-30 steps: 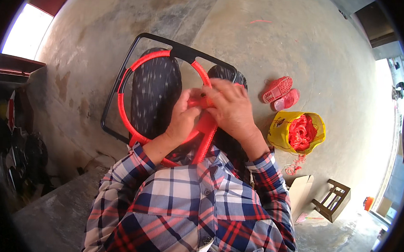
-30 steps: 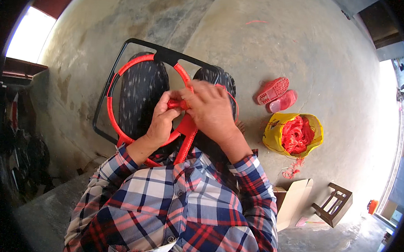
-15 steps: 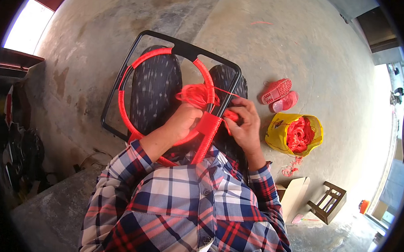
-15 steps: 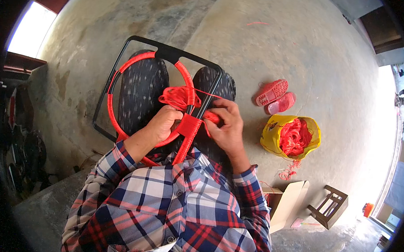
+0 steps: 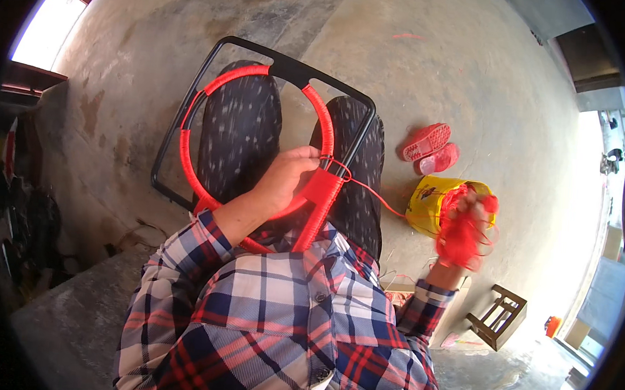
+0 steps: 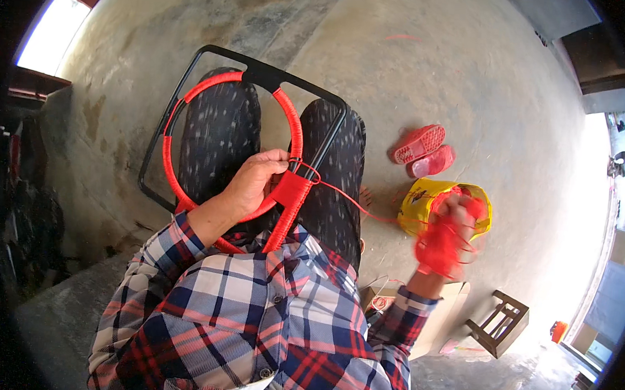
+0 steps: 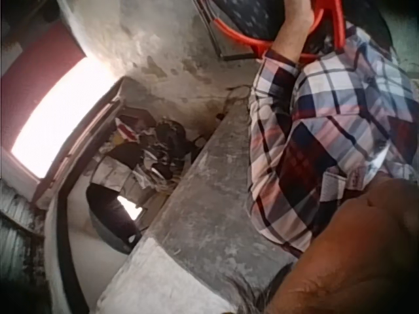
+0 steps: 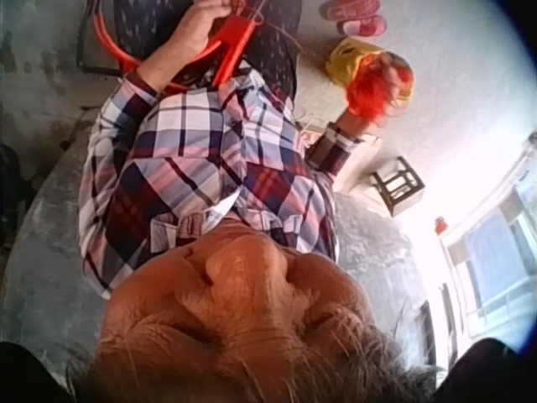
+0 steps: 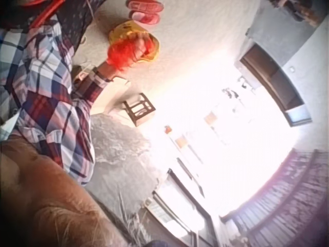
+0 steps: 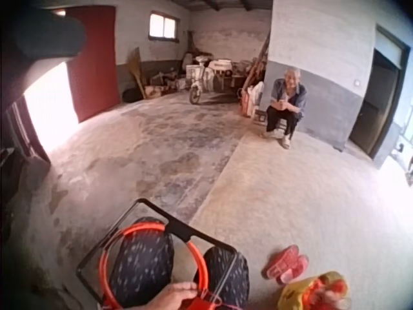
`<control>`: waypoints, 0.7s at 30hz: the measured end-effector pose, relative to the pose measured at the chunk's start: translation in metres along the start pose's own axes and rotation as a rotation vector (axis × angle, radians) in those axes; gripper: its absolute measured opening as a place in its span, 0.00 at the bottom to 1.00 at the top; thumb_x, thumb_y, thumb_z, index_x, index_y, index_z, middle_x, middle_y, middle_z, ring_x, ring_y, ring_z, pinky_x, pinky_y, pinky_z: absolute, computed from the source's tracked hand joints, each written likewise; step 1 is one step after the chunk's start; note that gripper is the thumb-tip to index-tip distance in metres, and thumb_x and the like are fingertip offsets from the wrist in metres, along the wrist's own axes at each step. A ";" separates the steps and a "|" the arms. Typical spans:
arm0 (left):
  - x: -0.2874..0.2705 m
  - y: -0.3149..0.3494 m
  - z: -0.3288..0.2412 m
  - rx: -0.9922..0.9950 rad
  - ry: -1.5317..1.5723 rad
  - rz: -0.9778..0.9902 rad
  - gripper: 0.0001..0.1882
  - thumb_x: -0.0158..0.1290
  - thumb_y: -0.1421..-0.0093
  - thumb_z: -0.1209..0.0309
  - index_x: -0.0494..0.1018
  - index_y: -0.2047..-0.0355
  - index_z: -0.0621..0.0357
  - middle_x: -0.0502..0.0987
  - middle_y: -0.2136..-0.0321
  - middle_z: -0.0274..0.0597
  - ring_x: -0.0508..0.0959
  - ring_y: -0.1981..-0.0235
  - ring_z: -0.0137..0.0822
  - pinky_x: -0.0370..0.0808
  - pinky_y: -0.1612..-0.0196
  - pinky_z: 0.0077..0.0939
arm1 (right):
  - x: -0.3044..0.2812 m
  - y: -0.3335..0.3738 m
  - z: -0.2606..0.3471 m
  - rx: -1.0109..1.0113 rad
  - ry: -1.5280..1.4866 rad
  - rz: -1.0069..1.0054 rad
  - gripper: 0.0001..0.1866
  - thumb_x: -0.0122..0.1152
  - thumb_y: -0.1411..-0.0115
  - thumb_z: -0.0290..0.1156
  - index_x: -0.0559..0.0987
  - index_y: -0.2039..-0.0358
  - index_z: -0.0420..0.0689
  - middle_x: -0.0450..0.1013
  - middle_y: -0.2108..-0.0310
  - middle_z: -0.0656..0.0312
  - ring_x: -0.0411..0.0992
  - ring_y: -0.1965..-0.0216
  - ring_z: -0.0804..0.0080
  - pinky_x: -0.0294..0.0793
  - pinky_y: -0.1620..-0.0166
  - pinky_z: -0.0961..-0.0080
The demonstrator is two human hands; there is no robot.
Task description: Wrapping a black plastic furniture frame component with red string or cord.
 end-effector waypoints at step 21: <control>-0.009 0.004 -0.004 -0.018 0.114 -0.012 0.10 0.46 0.38 0.70 0.70 0.60 0.63 0.75 0.65 0.39 0.77 0.65 0.30 0.74 0.57 0.25 | -0.088 -0.059 0.022 -0.009 0.333 -0.051 0.09 0.53 0.43 0.31 0.75 0.77 0.42 0.70 0.75 0.64 0.69 0.72 0.75 0.70 0.65 0.77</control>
Point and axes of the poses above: each hand's wrist, its own y-axis away from the middle knuckle, its own x-axis out of the palm, z = x × y, the point moved 9 cm from there along -y, towards the middle knuckle
